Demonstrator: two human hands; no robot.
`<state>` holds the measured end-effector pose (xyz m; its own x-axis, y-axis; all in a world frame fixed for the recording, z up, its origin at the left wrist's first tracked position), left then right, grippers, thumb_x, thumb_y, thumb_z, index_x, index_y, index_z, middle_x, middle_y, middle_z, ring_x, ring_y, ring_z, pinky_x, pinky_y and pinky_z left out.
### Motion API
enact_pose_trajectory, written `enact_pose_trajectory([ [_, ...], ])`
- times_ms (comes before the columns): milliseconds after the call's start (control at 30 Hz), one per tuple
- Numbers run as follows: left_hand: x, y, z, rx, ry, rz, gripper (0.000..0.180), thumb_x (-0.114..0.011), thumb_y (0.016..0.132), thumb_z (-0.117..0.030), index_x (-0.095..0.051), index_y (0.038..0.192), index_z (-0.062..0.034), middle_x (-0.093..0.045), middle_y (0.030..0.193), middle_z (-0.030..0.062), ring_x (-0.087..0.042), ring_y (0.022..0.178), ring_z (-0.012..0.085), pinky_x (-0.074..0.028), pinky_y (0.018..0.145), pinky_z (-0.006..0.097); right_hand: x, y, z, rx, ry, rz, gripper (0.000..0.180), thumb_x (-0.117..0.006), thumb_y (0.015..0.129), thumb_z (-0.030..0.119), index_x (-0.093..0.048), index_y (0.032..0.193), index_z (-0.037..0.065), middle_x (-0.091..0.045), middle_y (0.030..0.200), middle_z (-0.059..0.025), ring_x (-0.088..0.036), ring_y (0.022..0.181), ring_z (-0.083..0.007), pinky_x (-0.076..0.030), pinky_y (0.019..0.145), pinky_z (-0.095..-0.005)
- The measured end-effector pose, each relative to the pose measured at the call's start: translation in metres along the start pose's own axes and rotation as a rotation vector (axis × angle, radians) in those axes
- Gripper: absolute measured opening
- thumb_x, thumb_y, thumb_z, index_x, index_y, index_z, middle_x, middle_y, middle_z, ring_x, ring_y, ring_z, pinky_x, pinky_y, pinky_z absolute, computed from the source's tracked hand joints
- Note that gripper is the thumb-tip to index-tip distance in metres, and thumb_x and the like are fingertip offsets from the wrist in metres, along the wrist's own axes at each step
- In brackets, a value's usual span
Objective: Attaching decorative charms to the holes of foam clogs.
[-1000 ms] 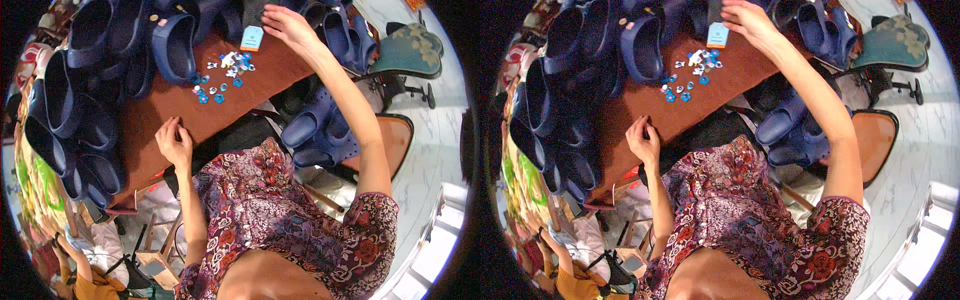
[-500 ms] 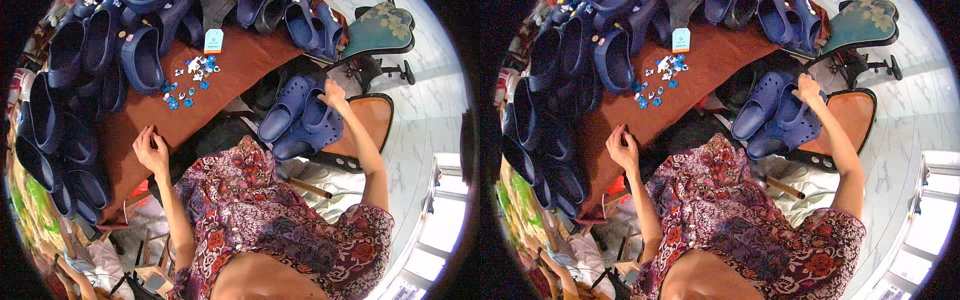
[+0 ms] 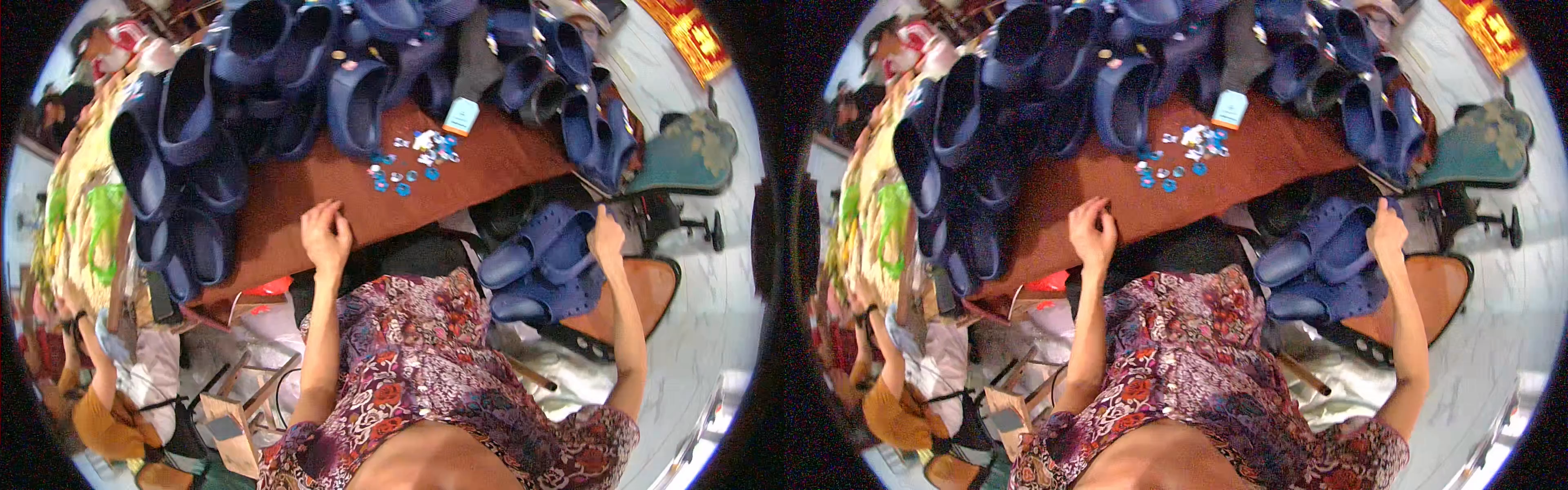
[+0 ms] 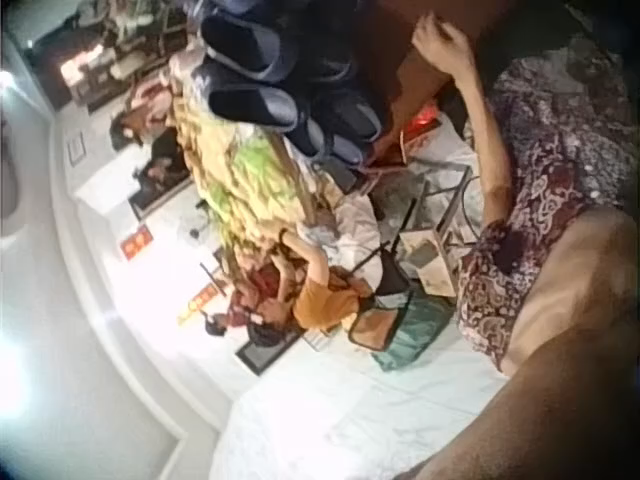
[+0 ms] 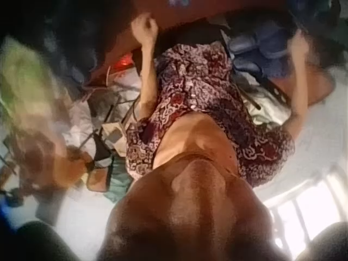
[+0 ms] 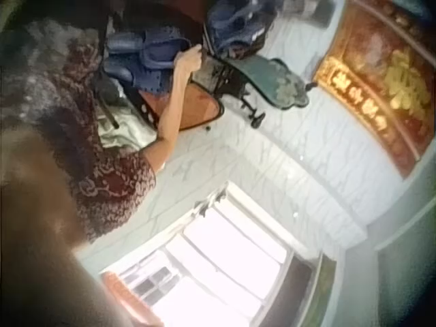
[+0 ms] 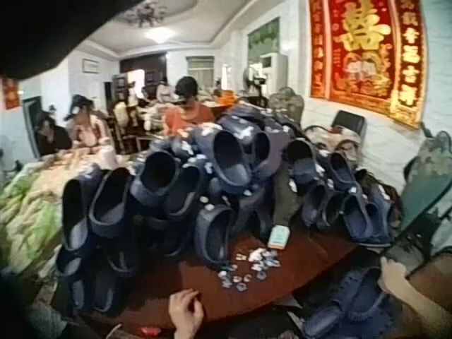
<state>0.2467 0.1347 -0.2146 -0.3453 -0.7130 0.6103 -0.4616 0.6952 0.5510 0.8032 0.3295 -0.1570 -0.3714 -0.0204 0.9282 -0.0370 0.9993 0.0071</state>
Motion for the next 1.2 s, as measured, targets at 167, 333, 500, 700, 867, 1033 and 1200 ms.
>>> enact_pose_trajectory([
  [167, 0.000, -0.001, 0.003, 0.016, -0.026, -0.003, 0.019, -0.064, 0.078, -0.005, -0.070, 0.096, -0.0049, -0.068, 0.104, 0.0131, -0.061, 0.100, 0.0321, -0.048, 0.089, 0.041, 0.143, -0.052, 0.098, 0.347, 0.430, -0.357, 0.044, -0.053, 0.082, 0.003, -0.050, 0.125, 0.011, -0.058, 0.105, -0.0200, -0.063, 0.081, -0.0418, -0.053, 0.070, -0.0481],
  [333, 0.009, 0.004, 0.003, 0.055, -0.092, -0.020, 0.018, -0.062, 0.082, -0.002, -0.071, 0.097, -0.0056, -0.069, 0.104, 0.0118, -0.063, 0.101, 0.0289, -0.049, 0.091, 0.036, 0.201, -0.083, 0.173, 0.654, 0.665, -0.521, 0.059, -0.057, 0.072, 0.000, -0.054, 0.130, 0.013, -0.055, 0.096, -0.0144, -0.060, 0.074, -0.0363, -0.051, 0.065, -0.0450],
  [500, 0.025, -0.005, 0.032, 0.460, -0.560, -0.104, 0.022, -0.054, 0.094, -0.004, -0.068, 0.111, -0.0015, -0.069, 0.105, 0.0073, -0.063, 0.097, 0.0163, -0.050, 0.085, 0.030, 0.223, -0.105, 0.263, 0.980, 0.806, -0.495, 0.061, -0.065, 0.064, 0.005, -0.062, 0.124, 0.017, -0.048, 0.081, -0.0078, -0.058, 0.062, -0.0257, -0.050, 0.056, -0.0383],
  [700, 0.074, -0.033, 0.024, 0.584, -0.686, -0.266, 0.022, -0.051, 0.097, -0.004, -0.064, 0.114, 0.0023, -0.066, 0.110, 0.0076, -0.061, 0.104, 0.0150, -0.046, 0.096, 0.029, 0.216, -0.141, 0.354, 1.282, 0.893, -0.416, 0.052, -0.066, 0.072, 0.009, -0.062, 0.124, 0.015, -0.049, 0.083, -0.0078, -0.061, 0.067, -0.0244, -0.052, 0.057, -0.0363],
  [867, 0.104, -0.045, 0.003, 0.614, -0.650, -0.333, 0.021, -0.051, 0.097, -0.002, -0.062, 0.115, 0.0034, -0.065, 0.114, 0.0094, -0.060, 0.107, 0.0162, -0.046, 0.097, 0.030, 0.210, -0.138, 0.400, 1.240, 1.019, -0.341, 0.047, -0.065, 0.074, 0.006, -0.061, 0.120, 0.010, -0.050, 0.090, -0.0105, -0.065, 0.072, -0.0265, -0.054, 0.060, -0.0380],
  [1033, 0.119, -0.042, -0.028, 0.547, -0.536, -0.278, 0.023, -0.050, 0.096, 0.000, -0.061, 0.116, 0.0026, -0.065, 0.116, 0.0100, -0.060, 0.107, 0.0176, -0.047, 0.096, 0.031, 0.206, -0.126, 0.424, 1.177, 1.095, -0.236, 0.039, -0.066, 0.077, 0.006, -0.059, 0.116, 0.008, -0.052, 0.095, -0.0132, -0.066, 0.076, -0.0326, -0.055, 0.061, -0.0427],
  [1200, 0.101, -0.042, -0.050, 0.487, -0.653, -0.199, 0.021, -0.049, 0.098, -0.001, -0.062, 0.114, 0.0020, -0.065, 0.110, 0.0094, -0.061, 0.098, 0.0146, -0.051, 0.086, 0.029, 0.201, -0.121, 0.432, 1.147, 1.140, -0.202, 0.038, -0.068, 0.079, 0.010, -0.058, 0.116, 0.010, -0.053, 0.096, -0.0126, -0.066, 0.079, -0.0331, -0.055, 0.064, -0.0432],
])
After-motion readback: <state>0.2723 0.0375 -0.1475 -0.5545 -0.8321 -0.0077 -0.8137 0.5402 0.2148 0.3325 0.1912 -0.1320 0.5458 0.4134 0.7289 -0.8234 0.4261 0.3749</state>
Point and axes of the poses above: each hand's wrist, its own y-axis towards the middle knuckle, its own x-axis out of the back of the hand, z = x × y, the point moved 7 cm from there along y, towards the middle knuckle
